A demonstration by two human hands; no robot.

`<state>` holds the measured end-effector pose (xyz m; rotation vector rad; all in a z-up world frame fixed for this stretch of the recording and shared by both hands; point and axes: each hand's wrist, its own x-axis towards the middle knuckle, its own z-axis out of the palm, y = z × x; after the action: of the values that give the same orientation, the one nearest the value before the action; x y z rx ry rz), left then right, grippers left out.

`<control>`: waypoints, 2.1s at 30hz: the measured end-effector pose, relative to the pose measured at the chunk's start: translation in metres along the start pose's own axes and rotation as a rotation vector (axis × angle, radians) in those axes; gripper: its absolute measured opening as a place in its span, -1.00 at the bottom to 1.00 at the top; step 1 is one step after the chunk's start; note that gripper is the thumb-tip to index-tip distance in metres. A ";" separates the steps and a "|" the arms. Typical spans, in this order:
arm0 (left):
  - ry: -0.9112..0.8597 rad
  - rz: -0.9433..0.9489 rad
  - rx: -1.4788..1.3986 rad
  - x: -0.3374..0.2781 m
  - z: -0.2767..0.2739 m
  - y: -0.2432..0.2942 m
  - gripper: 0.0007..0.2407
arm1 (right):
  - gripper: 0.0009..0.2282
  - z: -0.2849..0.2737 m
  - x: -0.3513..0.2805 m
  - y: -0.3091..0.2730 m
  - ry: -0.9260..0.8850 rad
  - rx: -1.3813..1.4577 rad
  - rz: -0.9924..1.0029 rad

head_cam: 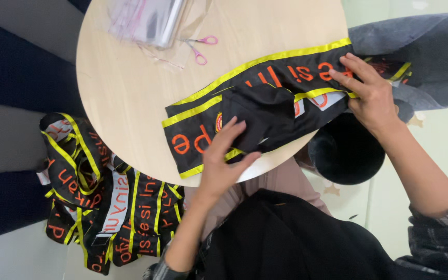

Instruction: The person trims a loose thread from a black sash using scissors, folds the sash multiple times, and places it inside a clear plastic bag.

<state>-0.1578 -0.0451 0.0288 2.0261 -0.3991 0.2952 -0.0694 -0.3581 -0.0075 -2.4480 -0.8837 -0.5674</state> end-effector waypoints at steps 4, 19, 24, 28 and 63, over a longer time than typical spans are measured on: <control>0.151 -0.142 0.191 0.025 -0.026 -0.008 -0.66 | -0.42 0.001 0.000 0.002 -0.003 -0.038 0.002; 0.058 0.083 0.429 0.015 -0.011 0.024 -0.54 | -0.51 -0.002 0.003 -0.005 0.093 -0.089 0.171; -0.002 -0.043 0.617 -0.007 0.005 0.015 -0.38 | -0.54 -0.019 0.030 -0.073 0.161 -0.220 0.064; 0.141 -0.158 0.483 -0.005 -0.001 0.025 -0.22 | -0.81 0.001 0.028 -0.098 0.179 -0.033 0.195; 0.391 -0.185 -0.199 0.026 0.006 0.034 -0.74 | -0.85 0.029 0.080 -0.178 0.346 0.645 0.141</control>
<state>-0.1474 -0.0688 0.0630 1.7448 0.0042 0.5047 -0.1262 -0.1824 0.0629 -1.7462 -0.6197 -0.5297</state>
